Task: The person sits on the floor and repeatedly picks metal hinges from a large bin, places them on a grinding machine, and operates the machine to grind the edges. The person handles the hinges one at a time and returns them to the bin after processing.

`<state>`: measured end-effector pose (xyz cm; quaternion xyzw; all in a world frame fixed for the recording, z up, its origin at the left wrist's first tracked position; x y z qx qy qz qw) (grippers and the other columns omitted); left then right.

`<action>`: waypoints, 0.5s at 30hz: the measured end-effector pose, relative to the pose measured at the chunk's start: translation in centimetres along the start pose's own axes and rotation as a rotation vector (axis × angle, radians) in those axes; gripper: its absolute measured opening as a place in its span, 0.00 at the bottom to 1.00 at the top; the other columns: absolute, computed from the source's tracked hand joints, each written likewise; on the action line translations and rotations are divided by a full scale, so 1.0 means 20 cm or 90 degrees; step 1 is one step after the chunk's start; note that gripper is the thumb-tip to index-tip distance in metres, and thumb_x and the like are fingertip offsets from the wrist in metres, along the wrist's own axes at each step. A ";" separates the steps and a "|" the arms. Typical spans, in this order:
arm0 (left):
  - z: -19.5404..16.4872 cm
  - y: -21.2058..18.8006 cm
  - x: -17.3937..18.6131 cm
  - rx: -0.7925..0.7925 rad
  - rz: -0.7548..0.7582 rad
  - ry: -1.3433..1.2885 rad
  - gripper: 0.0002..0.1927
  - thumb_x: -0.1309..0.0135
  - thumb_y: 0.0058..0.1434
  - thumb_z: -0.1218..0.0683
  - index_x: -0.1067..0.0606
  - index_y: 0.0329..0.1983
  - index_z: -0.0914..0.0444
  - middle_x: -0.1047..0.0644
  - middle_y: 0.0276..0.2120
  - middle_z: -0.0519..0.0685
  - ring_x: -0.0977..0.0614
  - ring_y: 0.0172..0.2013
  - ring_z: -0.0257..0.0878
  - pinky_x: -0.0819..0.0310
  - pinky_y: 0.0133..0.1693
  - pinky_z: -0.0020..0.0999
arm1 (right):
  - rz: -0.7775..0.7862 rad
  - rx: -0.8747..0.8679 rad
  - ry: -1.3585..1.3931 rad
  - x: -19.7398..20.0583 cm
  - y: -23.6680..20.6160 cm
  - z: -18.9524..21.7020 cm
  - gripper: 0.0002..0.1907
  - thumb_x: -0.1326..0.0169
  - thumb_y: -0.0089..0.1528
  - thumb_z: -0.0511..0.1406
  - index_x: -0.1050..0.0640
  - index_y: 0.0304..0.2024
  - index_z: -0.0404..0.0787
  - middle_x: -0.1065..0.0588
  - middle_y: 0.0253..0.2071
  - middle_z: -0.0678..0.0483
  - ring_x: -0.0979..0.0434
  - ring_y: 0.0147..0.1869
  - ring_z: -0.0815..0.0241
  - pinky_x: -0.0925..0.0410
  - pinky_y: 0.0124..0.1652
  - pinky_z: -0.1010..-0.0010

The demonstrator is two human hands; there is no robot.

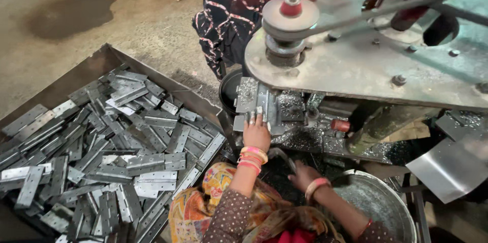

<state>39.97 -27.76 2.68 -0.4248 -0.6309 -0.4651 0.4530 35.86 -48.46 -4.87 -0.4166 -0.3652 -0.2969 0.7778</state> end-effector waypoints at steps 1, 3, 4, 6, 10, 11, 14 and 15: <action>0.00 0.00 0.01 0.004 -0.003 -0.006 0.18 0.52 0.63 0.52 0.20 0.50 0.64 0.29 0.64 0.53 0.30 0.64 0.51 0.42 0.64 0.57 | -0.016 0.003 0.021 -0.03 -0.02 -0.02 0.25 0.43 0.62 0.45 0.32 0.54 0.39 0.21 0.41 0.37 0.19 0.46 0.36 0.26 0.45 0.48; 0.01 -0.01 0.03 0.013 -0.004 -0.018 0.17 0.50 0.62 0.51 0.19 0.49 0.63 0.29 0.64 0.53 0.30 0.65 0.51 0.41 0.64 0.56 | -0.053 -0.003 0.030 -0.13 -0.07 -0.04 0.31 0.47 0.63 0.46 0.38 0.61 0.36 0.21 0.38 0.36 0.19 0.42 0.33 0.27 0.42 0.46; 0.00 -0.01 0.05 0.004 -0.019 -0.015 0.18 0.50 0.61 0.51 0.19 0.49 0.64 0.29 0.63 0.53 0.30 0.64 0.51 0.41 0.63 0.56 | -0.073 -0.005 0.034 -0.16 -0.08 -0.06 0.33 0.49 0.64 0.46 0.41 0.65 0.35 0.20 0.36 0.36 0.19 0.41 0.32 0.27 0.41 0.45; 0.00 -0.03 0.09 -0.009 -0.053 -0.009 0.19 0.48 0.59 0.51 0.19 0.49 0.65 0.28 0.62 0.54 0.30 0.63 0.51 0.41 0.62 0.56 | -0.058 -0.023 0.006 -0.24 -0.08 -0.08 0.31 0.51 0.65 0.48 0.39 0.62 0.37 0.20 0.35 0.36 0.19 0.40 0.32 0.27 0.41 0.44; 0.01 -0.09 0.09 -0.002 0.013 -0.016 0.18 0.48 0.61 0.50 0.19 0.48 0.65 0.28 0.63 0.54 0.29 0.62 0.51 0.40 0.63 0.54 | -0.070 0.020 0.020 -0.20 -0.05 -0.04 0.28 0.47 0.63 0.47 0.36 0.57 0.36 0.21 0.36 0.36 0.19 0.42 0.32 0.27 0.42 0.44; 0.01 -0.10 0.08 -0.004 0.018 -0.024 0.19 0.48 0.60 0.50 0.19 0.48 0.65 0.28 0.63 0.54 0.28 0.62 0.51 0.40 0.63 0.53 | -0.043 0.010 0.035 -0.18 -0.03 -0.04 0.28 0.45 0.63 0.46 0.36 0.56 0.36 0.21 0.37 0.35 0.19 0.43 0.32 0.27 0.42 0.45; -0.01 -0.08 0.09 -0.007 -0.029 -0.036 0.16 0.49 0.63 0.51 0.18 0.45 0.64 0.28 0.63 0.54 0.28 0.62 0.51 0.41 0.63 0.54 | 0.026 0.015 0.055 -0.08 0.00 -0.02 0.27 0.42 0.63 0.45 0.35 0.54 0.35 0.21 0.39 0.35 0.19 0.45 0.33 0.27 0.44 0.47; -0.02 -0.07 0.09 -0.006 -0.050 -0.042 0.15 0.50 0.65 0.51 0.18 0.44 0.64 0.28 0.64 0.53 0.28 0.62 0.51 0.41 0.64 0.55 | 0.043 0.037 0.044 -0.04 0.02 -0.01 0.27 0.41 0.63 0.46 0.34 0.53 0.35 0.21 0.40 0.36 0.19 0.46 0.35 0.27 0.44 0.48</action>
Point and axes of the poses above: each hand's wrist, its own y-axis towards the middle knuckle, its own x-axis out of the back of the hand, z = x × y, the point moved 7 cm from there along y, towards the middle knuckle
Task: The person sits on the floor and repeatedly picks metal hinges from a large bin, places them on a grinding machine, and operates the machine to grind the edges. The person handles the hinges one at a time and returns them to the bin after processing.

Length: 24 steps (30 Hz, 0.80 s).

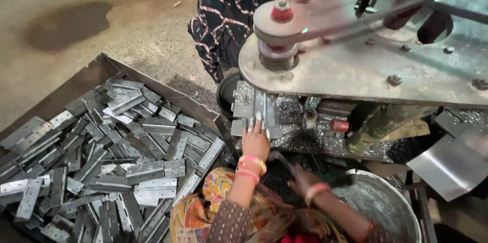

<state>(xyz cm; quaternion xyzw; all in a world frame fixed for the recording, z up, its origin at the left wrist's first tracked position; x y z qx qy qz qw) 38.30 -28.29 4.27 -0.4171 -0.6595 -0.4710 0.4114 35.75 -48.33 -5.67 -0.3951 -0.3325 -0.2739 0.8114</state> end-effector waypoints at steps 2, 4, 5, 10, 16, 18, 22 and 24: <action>-0.03 0.06 -0.01 -0.029 -0.033 0.033 0.15 0.50 0.66 0.50 0.18 0.42 0.63 0.28 0.64 0.53 0.28 0.64 0.50 0.43 0.67 0.53 | 0.010 0.011 -0.010 0.02 0.00 0.01 0.27 0.40 0.62 0.46 0.33 0.52 0.35 0.21 0.40 0.36 0.18 0.45 0.36 0.26 0.44 0.49; -0.04 0.12 -0.04 -0.025 -0.009 0.042 0.15 0.50 0.65 0.50 0.18 0.43 0.63 0.28 0.63 0.53 0.29 0.65 0.49 0.44 0.68 0.53 | -0.030 0.008 -0.017 0.02 0.00 0.01 0.28 0.40 0.61 0.47 0.32 0.53 0.35 0.21 0.40 0.36 0.18 0.44 0.36 0.26 0.43 0.49; -0.03 0.14 -0.08 -0.005 0.038 0.032 0.16 0.51 0.65 0.50 0.18 0.45 0.64 0.28 0.63 0.53 0.29 0.65 0.49 0.44 0.67 0.53 | -0.056 -0.012 -0.008 0.00 -0.01 -0.01 0.30 0.42 0.62 0.47 0.35 0.56 0.36 0.21 0.39 0.37 0.18 0.43 0.36 0.26 0.42 0.48; -0.02 0.13 -0.09 -0.004 0.048 0.027 0.17 0.51 0.63 0.51 0.18 0.47 0.64 0.29 0.64 0.53 0.29 0.63 0.50 0.45 0.65 0.55 | -0.077 -0.071 -0.048 -0.20 -0.07 -0.07 0.30 0.49 0.66 0.48 0.38 0.62 0.36 0.19 0.35 0.36 0.19 0.40 0.34 0.27 0.41 0.46; -0.01 0.07 -0.07 -0.004 0.051 0.015 0.17 0.55 0.65 0.52 0.18 0.45 0.62 0.29 0.65 0.52 0.29 0.64 0.49 0.45 0.65 0.56 | -0.086 -0.019 -0.010 -0.08 -0.03 -0.06 0.29 0.40 0.59 0.47 0.34 0.53 0.36 0.22 0.40 0.33 0.21 0.45 0.30 0.27 0.45 0.45; -0.02 0.10 -0.04 -0.025 0.004 0.034 0.17 0.54 0.63 0.51 0.17 0.42 0.62 0.29 0.65 0.52 0.30 0.65 0.49 0.45 0.63 0.57 | -0.035 0.006 -0.028 -0.02 0.02 -0.04 0.30 0.40 0.60 0.48 0.34 0.53 0.36 0.22 0.42 0.34 0.20 0.47 0.32 0.27 0.46 0.46; 0.02 0.22 -0.08 0.028 0.090 0.032 0.18 0.57 0.70 0.50 0.17 0.45 0.61 0.27 0.63 0.49 0.29 0.64 0.47 0.46 0.67 0.57 | -0.049 0.054 -0.042 0.01 0.02 -0.01 0.29 0.39 0.59 0.49 0.31 0.49 0.36 0.22 0.42 0.36 0.20 0.47 0.33 0.27 0.45 0.46; 0.03 0.27 -0.08 0.043 0.081 0.023 0.18 0.56 0.67 0.49 0.17 0.45 0.60 0.28 0.63 0.49 0.29 0.63 0.47 0.46 0.65 0.58 | -0.084 -0.021 -0.021 -0.03 -0.01 -0.05 0.26 0.43 0.62 0.49 0.30 0.51 0.37 0.21 0.40 0.37 0.20 0.45 0.33 0.28 0.45 0.45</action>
Point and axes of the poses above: each hand's wrist, its own y-axis towards the middle knuckle, its own x-axis out of the back of the hand, z = x × y, the point moved 7 cm from there along y, towards the middle knuckle
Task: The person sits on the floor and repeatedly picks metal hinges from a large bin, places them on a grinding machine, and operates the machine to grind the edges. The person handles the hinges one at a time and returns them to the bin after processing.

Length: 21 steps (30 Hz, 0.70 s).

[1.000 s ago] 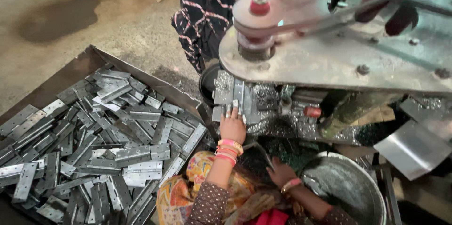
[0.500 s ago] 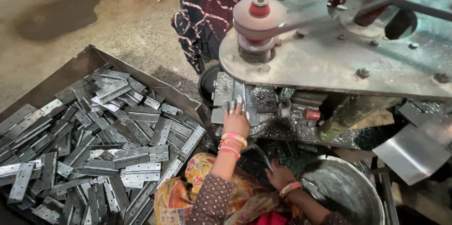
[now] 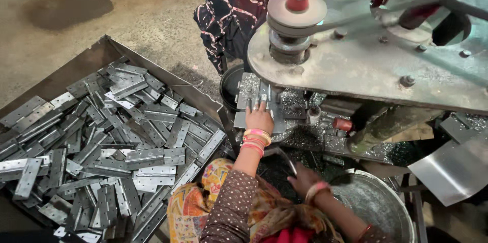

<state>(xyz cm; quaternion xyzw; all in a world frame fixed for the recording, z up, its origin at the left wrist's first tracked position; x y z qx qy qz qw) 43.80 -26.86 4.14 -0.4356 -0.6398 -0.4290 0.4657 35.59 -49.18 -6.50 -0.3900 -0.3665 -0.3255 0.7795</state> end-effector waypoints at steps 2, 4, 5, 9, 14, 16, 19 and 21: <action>-0.01 0.03 0.00 -0.002 -0.013 0.017 0.18 0.57 0.68 0.50 0.17 0.45 0.60 0.27 0.63 0.49 0.28 0.64 0.46 0.45 0.65 0.56 | 0.002 -0.058 0.006 -0.07 -0.04 -0.04 0.25 0.46 0.64 0.49 0.31 0.53 0.39 0.20 0.39 0.38 0.18 0.44 0.34 0.27 0.45 0.46; -0.01 0.04 -0.01 -0.005 -0.016 0.027 0.17 0.56 0.67 0.50 0.17 0.45 0.59 0.27 0.63 0.49 0.28 0.64 0.45 0.45 0.65 0.56 | 0.027 -0.086 -0.006 -0.13 -0.07 -0.07 0.26 0.49 0.65 0.50 0.32 0.57 0.40 0.20 0.37 0.39 0.17 0.42 0.38 0.25 0.44 0.48; -0.01 0.04 -0.02 -0.010 0.000 0.032 0.17 0.55 0.64 0.51 0.17 0.45 0.58 0.27 0.63 0.49 0.28 0.63 0.44 0.45 0.65 0.56 | 0.023 -0.079 0.006 -0.14 -0.08 -0.06 0.26 0.49 0.65 0.49 0.32 0.58 0.40 0.19 0.37 0.38 0.17 0.42 0.37 0.25 0.44 0.48; -0.01 0.01 0.00 0.000 -0.018 0.012 0.17 0.56 0.69 0.50 0.16 0.45 0.58 0.27 0.62 0.49 0.28 0.63 0.45 0.46 0.67 0.55 | -0.015 -0.016 -0.005 -0.07 -0.07 -0.02 0.31 0.45 0.62 0.47 0.35 0.60 0.35 0.21 0.41 0.34 0.19 0.46 0.33 0.27 0.46 0.47; -0.01 0.00 0.03 -0.008 -0.010 0.052 0.18 0.56 0.69 0.49 0.16 0.44 0.59 0.26 0.60 0.50 0.27 0.62 0.45 0.45 0.66 0.54 | 0.086 -0.055 -0.057 0.09 0.02 0.04 0.29 0.42 0.62 0.48 0.33 0.56 0.37 0.21 0.45 0.35 0.20 0.51 0.35 0.28 0.50 0.49; -0.01 0.00 0.03 -0.014 -0.003 0.066 0.18 0.56 0.69 0.49 0.16 0.43 0.59 0.25 0.59 0.50 0.28 0.63 0.45 0.45 0.66 0.54 | 0.072 -0.028 -0.071 0.15 0.05 0.07 0.29 0.41 0.61 0.49 0.31 0.55 0.37 0.21 0.45 0.36 0.19 0.51 0.37 0.27 0.50 0.50; 0.01 0.00 0.03 -0.007 0.015 0.051 0.17 0.55 0.69 0.50 0.16 0.43 0.58 0.26 0.60 0.50 0.28 0.64 0.45 0.46 0.67 0.54 | 0.092 -0.037 -0.072 0.10 0.02 0.06 0.29 0.43 0.63 0.50 0.32 0.55 0.36 0.20 0.43 0.37 0.18 0.47 0.37 0.26 0.47 0.50; 0.02 0.00 0.02 -0.002 0.025 0.034 0.16 0.54 0.67 0.51 0.16 0.42 0.57 0.27 0.61 0.49 0.29 0.64 0.45 0.46 0.67 0.54 | 0.065 -0.061 -0.031 0.01 -0.04 0.03 0.27 0.49 0.65 0.49 0.32 0.56 0.37 0.19 0.37 0.37 0.17 0.41 0.38 0.26 0.42 0.49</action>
Point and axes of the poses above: each hand's wrist, its own y-axis towards the middle knuckle, its own x-axis out of the back of the hand, z = x × y, the point moved 7 cm from there along y, towards the middle knuckle
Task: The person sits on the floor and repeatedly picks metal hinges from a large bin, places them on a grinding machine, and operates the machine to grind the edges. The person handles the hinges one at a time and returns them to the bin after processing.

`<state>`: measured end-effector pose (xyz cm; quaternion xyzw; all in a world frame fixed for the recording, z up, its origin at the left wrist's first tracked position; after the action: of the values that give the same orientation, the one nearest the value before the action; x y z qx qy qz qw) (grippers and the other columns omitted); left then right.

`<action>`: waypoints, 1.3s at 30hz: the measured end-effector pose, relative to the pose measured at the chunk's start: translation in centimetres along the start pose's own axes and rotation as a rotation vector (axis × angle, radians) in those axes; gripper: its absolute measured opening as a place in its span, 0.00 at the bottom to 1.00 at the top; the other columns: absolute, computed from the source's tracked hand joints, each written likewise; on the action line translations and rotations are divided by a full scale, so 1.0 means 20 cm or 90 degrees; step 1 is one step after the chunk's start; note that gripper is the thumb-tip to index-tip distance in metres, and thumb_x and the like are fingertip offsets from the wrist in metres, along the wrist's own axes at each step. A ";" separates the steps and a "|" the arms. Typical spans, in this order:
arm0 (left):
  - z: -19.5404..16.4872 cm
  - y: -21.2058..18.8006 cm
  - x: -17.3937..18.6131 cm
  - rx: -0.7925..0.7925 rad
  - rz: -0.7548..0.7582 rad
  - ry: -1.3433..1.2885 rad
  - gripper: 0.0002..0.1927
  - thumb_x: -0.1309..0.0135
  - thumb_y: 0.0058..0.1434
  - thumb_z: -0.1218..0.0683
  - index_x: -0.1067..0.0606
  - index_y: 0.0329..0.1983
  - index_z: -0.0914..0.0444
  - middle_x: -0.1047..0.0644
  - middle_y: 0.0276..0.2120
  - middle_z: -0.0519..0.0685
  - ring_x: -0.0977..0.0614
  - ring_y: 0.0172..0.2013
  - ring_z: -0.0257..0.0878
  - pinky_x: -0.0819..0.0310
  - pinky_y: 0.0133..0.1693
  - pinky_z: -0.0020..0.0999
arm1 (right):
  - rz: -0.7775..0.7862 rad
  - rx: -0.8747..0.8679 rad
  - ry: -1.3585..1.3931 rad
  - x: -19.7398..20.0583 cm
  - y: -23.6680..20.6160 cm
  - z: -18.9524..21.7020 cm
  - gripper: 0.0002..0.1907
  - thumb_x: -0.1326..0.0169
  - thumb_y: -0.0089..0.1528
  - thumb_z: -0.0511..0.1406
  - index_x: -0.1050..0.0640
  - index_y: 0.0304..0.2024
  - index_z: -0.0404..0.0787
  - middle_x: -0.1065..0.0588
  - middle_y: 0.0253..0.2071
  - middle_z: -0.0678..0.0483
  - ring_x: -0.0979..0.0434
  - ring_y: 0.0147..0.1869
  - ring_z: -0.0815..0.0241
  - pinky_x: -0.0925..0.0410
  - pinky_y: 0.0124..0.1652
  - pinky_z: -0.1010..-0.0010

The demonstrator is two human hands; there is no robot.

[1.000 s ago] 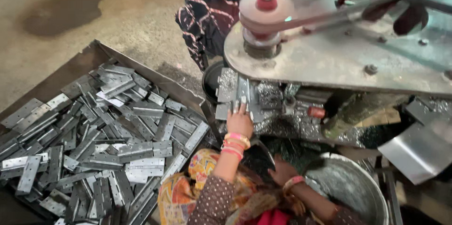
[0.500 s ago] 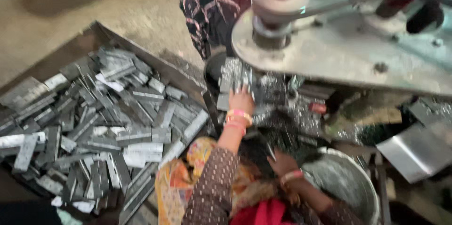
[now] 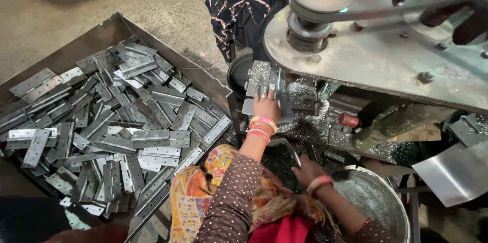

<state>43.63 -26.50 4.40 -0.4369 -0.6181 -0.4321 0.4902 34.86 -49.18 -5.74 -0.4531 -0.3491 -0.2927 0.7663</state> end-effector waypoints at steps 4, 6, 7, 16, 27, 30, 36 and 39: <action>-0.02 0.01 0.03 -0.016 -0.029 0.010 0.15 0.51 0.60 0.51 0.17 0.44 0.56 0.27 0.62 0.49 0.29 0.64 0.45 0.45 0.65 0.54 | -0.126 0.032 -0.041 -0.13 -0.03 -0.03 0.31 0.53 0.66 0.50 0.35 0.62 0.34 0.20 0.31 0.36 0.19 0.34 0.35 0.27 0.35 0.46; -0.03 -0.01 0.09 -0.038 -0.095 0.036 0.16 0.49 0.56 0.50 0.18 0.45 0.56 0.27 0.61 0.49 0.29 0.62 0.45 0.45 0.64 0.53 | -0.116 0.064 -0.042 -0.18 0.00 -0.02 0.34 0.54 0.66 0.52 0.36 0.64 0.34 0.20 0.30 0.37 0.19 0.33 0.35 0.27 0.33 0.47; -0.04 -0.06 0.06 -0.011 -0.020 -0.040 0.17 0.47 0.59 0.48 0.20 0.50 0.57 0.25 0.59 0.50 0.26 0.61 0.46 0.40 0.64 0.50 | -0.099 0.073 -0.048 -0.19 -0.01 -0.02 0.35 0.54 0.66 0.53 0.36 0.64 0.33 0.20 0.29 0.38 0.19 0.32 0.36 0.27 0.32 0.47; 0.54 -0.77 0.27 -0.050 -0.402 -0.220 0.12 0.49 0.65 0.51 0.26 0.43 0.64 0.22 0.48 0.56 0.20 0.43 0.51 0.25 0.46 0.50 | -0.051 0.019 -0.058 -0.05 0.17 -0.19 0.36 0.48 0.60 0.61 0.28 0.53 0.39 0.19 0.39 0.34 0.19 0.45 0.30 0.28 0.43 0.43; 1.94 -1.19 0.04 0.339 -0.058 0.141 0.18 0.53 0.64 0.54 0.22 0.55 0.53 0.33 0.66 0.51 0.28 0.63 0.50 0.41 0.60 0.64 | -0.036 -0.010 -0.183 0.01 0.28 -0.30 0.38 0.43 0.56 0.61 0.25 0.52 0.38 0.18 0.33 0.35 0.16 0.38 0.34 0.25 0.40 0.46; 2.04 -1.16 0.04 0.308 0.055 0.160 0.22 0.51 0.57 0.53 0.22 0.56 0.49 0.36 0.69 0.49 0.32 0.66 0.48 0.45 0.62 0.66 | -0.019 -0.038 -0.134 0.01 0.27 -0.32 0.38 0.43 0.55 0.61 0.27 0.52 0.38 0.20 0.34 0.37 0.14 0.36 0.35 0.25 0.40 0.46; 2.00 -1.21 0.02 0.196 0.122 0.146 0.18 0.50 0.63 0.53 0.20 0.56 0.51 0.27 0.58 0.49 0.23 0.58 0.48 0.34 0.62 0.50 | -0.034 -0.029 -0.138 0.03 0.23 -0.31 0.36 0.44 0.58 0.61 0.26 0.51 0.38 0.18 0.33 0.36 0.15 0.36 0.35 0.26 0.40 0.46; 1.93 -1.26 0.02 0.133 0.046 0.141 0.15 0.49 0.62 0.53 0.19 0.50 0.52 0.26 0.57 0.49 0.22 0.57 0.49 0.29 0.56 0.46 | -0.020 -0.049 -0.086 0.02 0.23 -0.32 0.35 0.45 0.57 0.59 0.26 0.56 0.43 0.18 0.35 0.36 0.14 0.35 0.34 0.26 0.42 0.46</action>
<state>10.39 4.60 -3.55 -0.3553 -0.5858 -0.3933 0.6131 40.32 -53.02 -9.90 -0.4955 -0.3958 -0.2869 0.7181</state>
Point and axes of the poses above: each hand's wrist, its own y-axis towards the middle knuckle, its own x-axis out of the back of the hand, z = x × y, the point moved 7 cm from there along y, towards the middle knuckle
